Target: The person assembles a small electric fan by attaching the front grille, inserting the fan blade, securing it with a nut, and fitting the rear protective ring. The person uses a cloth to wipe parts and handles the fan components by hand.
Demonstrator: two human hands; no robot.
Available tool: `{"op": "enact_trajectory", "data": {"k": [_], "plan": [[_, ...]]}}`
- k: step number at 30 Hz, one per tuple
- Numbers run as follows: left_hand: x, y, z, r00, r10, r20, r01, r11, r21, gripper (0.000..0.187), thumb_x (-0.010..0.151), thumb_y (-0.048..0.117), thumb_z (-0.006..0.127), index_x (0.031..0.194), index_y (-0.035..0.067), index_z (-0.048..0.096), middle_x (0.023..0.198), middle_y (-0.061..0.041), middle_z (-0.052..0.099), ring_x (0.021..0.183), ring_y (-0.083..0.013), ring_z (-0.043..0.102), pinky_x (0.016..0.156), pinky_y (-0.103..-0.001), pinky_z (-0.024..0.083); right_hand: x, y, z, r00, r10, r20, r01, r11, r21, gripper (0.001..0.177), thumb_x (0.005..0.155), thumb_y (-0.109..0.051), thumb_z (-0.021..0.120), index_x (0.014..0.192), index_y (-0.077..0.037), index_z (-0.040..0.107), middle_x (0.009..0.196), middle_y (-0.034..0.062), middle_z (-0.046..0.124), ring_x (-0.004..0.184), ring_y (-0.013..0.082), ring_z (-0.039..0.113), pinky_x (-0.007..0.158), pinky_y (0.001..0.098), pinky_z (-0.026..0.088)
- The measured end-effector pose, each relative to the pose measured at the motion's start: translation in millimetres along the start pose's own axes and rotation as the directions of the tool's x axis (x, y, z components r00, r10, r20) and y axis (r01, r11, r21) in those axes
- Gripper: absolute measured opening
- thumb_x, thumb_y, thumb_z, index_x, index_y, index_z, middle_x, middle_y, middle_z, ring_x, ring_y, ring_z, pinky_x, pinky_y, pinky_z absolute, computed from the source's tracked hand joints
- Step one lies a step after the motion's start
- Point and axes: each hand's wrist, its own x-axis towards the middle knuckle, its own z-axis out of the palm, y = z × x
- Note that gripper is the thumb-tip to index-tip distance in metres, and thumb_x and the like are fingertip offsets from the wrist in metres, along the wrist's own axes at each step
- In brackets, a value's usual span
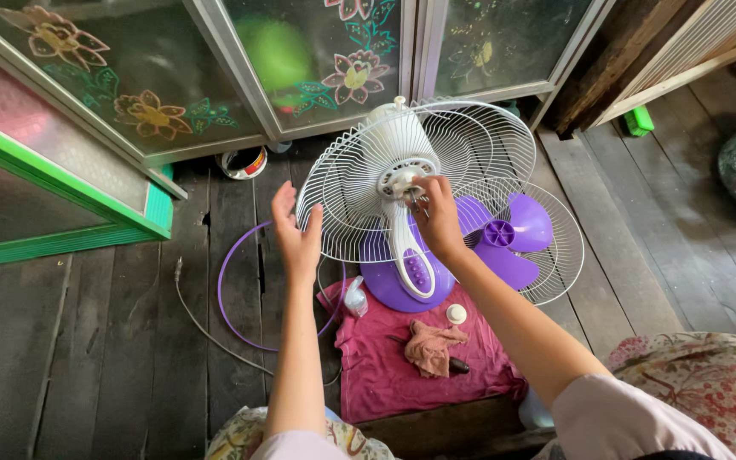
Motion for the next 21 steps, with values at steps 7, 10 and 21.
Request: {"op": "enact_trajectory", "data": {"k": [7,10,21], "plan": [[-3,-29,16,0.992,-0.128,-0.013,0.126,0.986,-0.113,0.029,0.108,0.011,0.050,0.130,-0.001,0.065,0.120,-0.012,0.074,0.109,-0.0169,0.072,0.098,-0.030,0.053,4,-18,-9,0.999,0.044,0.023,-0.038,0.980,-0.196,0.041,0.091,-0.004,0.074,0.127,-0.009,0.056,0.134,0.0126,0.054,0.095,0.0288,0.068,0.075,0.0391,0.059],[-4,-31,19,0.992,-0.118,-0.050,0.112,0.987,-0.114,0.028,0.108,0.012,0.051,0.127,-0.003,0.066,0.115,-0.011,0.075,0.105,-0.0165,0.072,0.095,-0.030,0.054,5,-25,-14,0.996,-0.078,0.036,0.086,0.929,-0.361,0.046,0.088,-0.006,0.074,0.130,-0.011,0.057,0.135,0.0091,0.057,0.099,0.0305,0.068,0.075,0.0413,0.057],[-8,-21,22,0.992,-0.125,-0.030,0.118,0.977,-0.178,0.029,0.108,0.012,0.047,0.127,-0.003,0.064,0.118,-0.011,0.073,0.108,-0.0173,0.072,0.097,-0.031,0.055,9,-21,-15,0.995,-0.094,0.042,0.103,0.942,-0.320,0.052,0.089,-0.013,0.077,0.135,-0.008,0.054,0.131,0.0135,0.057,0.096,0.0326,0.067,0.077,0.0429,0.055]]}}
